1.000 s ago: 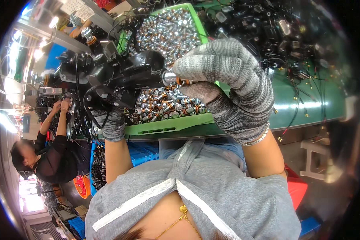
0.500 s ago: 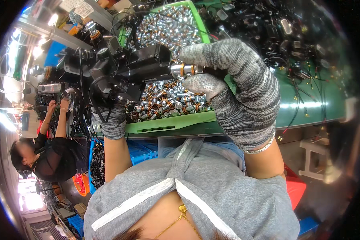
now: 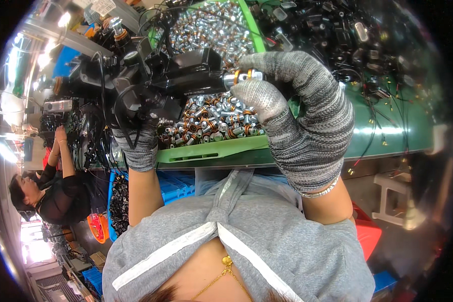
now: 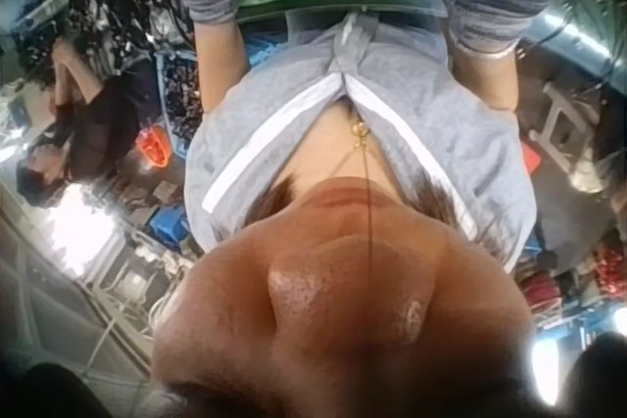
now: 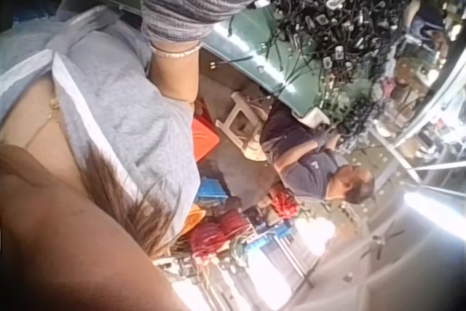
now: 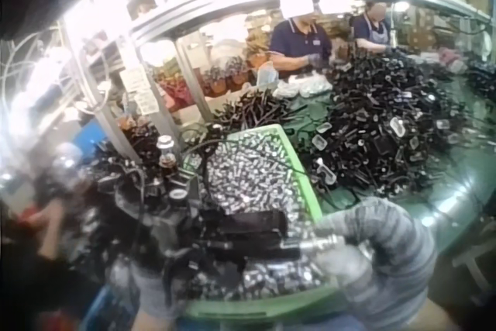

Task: The worker is assembling small hardware components by inserting silver metal parts into black plastic housings at a manual workstation.

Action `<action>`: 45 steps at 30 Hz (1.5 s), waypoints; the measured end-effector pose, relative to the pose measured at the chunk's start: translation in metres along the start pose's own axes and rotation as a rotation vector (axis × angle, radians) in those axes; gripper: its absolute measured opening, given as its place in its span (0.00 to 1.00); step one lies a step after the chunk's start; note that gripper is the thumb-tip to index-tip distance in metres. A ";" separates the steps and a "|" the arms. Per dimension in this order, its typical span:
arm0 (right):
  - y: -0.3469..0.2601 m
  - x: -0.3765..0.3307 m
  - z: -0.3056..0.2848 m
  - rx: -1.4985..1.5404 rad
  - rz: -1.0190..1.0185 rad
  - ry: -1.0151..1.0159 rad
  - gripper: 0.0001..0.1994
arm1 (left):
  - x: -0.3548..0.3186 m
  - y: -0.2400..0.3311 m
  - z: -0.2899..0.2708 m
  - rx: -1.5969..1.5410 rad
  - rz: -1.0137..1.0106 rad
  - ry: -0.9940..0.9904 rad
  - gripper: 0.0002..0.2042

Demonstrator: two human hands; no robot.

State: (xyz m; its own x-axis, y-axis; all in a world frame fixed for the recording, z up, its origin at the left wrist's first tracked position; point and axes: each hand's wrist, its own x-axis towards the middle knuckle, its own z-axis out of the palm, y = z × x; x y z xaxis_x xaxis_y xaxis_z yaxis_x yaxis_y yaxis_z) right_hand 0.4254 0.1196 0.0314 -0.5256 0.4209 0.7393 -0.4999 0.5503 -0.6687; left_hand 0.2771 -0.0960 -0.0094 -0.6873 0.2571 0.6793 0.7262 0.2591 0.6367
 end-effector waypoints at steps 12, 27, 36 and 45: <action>0.002 -0.006 0.004 0.217 0.336 0.138 0.14 | -0.008 -0.004 -0.003 0.050 -0.014 -0.085 0.25; 0.017 0.000 -0.004 0.311 0.257 0.049 0.13 | -0.006 -0.005 0.000 -0.082 -0.213 -0.092 0.33; 0.022 -0.005 -0.006 0.296 0.163 -0.064 0.14 | -0.010 -0.020 -0.001 -0.086 -0.188 -0.026 0.35; 0.024 -0.008 -0.006 0.323 0.137 -0.039 0.14 | -0.004 -0.006 0.001 -0.031 -0.137 -0.044 0.26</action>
State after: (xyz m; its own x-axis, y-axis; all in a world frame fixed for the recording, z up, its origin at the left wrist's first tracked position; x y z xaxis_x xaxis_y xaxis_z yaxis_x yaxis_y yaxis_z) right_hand 0.4220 0.1341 0.0095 -0.6259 0.4434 0.6416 -0.6113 0.2319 -0.7566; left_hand 0.2756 -0.0982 -0.0166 -0.7791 0.2624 0.5693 0.6255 0.2662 0.7334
